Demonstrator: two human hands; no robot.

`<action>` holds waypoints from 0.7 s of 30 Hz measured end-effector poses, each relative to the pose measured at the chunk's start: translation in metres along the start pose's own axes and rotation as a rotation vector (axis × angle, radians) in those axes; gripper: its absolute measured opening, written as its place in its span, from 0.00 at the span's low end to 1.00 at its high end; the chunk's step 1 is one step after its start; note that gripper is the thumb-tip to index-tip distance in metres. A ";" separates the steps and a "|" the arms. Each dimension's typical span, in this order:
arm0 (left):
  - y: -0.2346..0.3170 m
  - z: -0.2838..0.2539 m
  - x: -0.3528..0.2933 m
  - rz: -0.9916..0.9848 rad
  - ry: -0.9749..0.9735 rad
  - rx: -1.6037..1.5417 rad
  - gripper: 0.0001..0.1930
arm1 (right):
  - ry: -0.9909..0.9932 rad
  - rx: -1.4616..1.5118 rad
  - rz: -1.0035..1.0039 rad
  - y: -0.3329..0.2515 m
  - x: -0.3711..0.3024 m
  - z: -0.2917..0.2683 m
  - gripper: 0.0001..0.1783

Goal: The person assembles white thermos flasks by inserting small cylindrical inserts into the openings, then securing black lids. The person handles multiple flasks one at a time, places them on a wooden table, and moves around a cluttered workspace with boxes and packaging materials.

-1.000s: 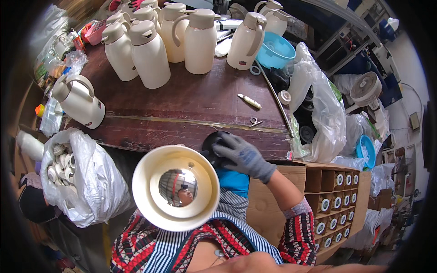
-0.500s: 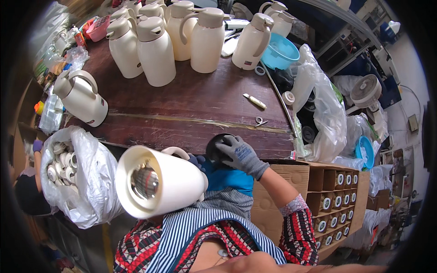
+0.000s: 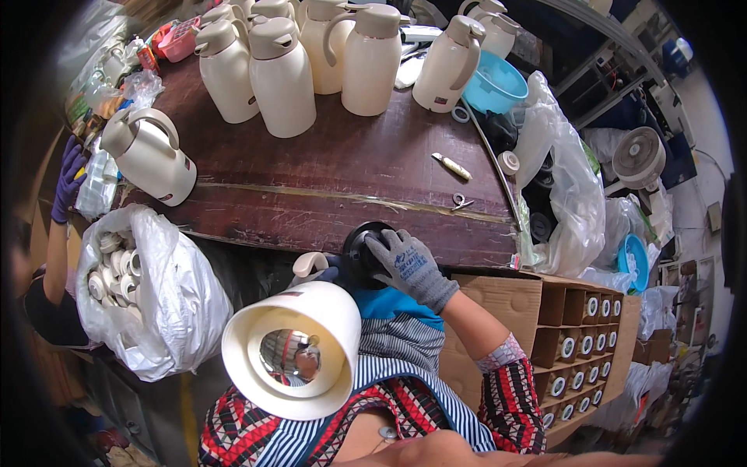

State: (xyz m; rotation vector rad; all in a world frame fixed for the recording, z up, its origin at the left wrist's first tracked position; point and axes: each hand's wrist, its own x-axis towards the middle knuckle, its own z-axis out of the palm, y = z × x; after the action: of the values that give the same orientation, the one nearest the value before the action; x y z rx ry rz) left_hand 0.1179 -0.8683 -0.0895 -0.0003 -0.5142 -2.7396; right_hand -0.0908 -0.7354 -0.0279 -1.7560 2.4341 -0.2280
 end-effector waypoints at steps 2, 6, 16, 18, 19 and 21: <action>0.006 -0.012 -0.001 -0.078 0.023 0.109 0.14 | 0.016 -0.042 -0.017 -0.007 0.003 0.004 0.42; 0.012 -0.041 0.021 -0.241 0.062 0.378 0.14 | 0.059 -0.092 -0.066 -0.013 0.007 0.009 0.42; 0.014 -0.089 0.069 -0.448 0.075 0.631 0.14 | 0.141 -0.108 0.141 -0.042 -0.007 -0.025 0.42; 0.016 -0.090 0.073 -0.483 0.082 0.608 0.14 | 0.415 -0.283 -0.225 -0.016 -0.002 -0.010 0.39; 0.016 -0.095 0.075 -0.459 0.065 0.669 0.15 | 0.365 -0.325 -0.216 -0.020 -0.001 -0.010 0.36; 0.012 -0.107 0.072 -0.341 -0.058 0.960 0.13 | 0.058 -0.229 -0.014 -0.031 0.002 -0.011 0.34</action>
State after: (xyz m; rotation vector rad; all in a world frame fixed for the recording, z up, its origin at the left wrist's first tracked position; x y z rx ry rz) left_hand 0.0610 -0.9413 -0.1801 0.2643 -1.9209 -2.4950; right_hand -0.0652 -0.7467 -0.0110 -1.8800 2.5794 -0.0003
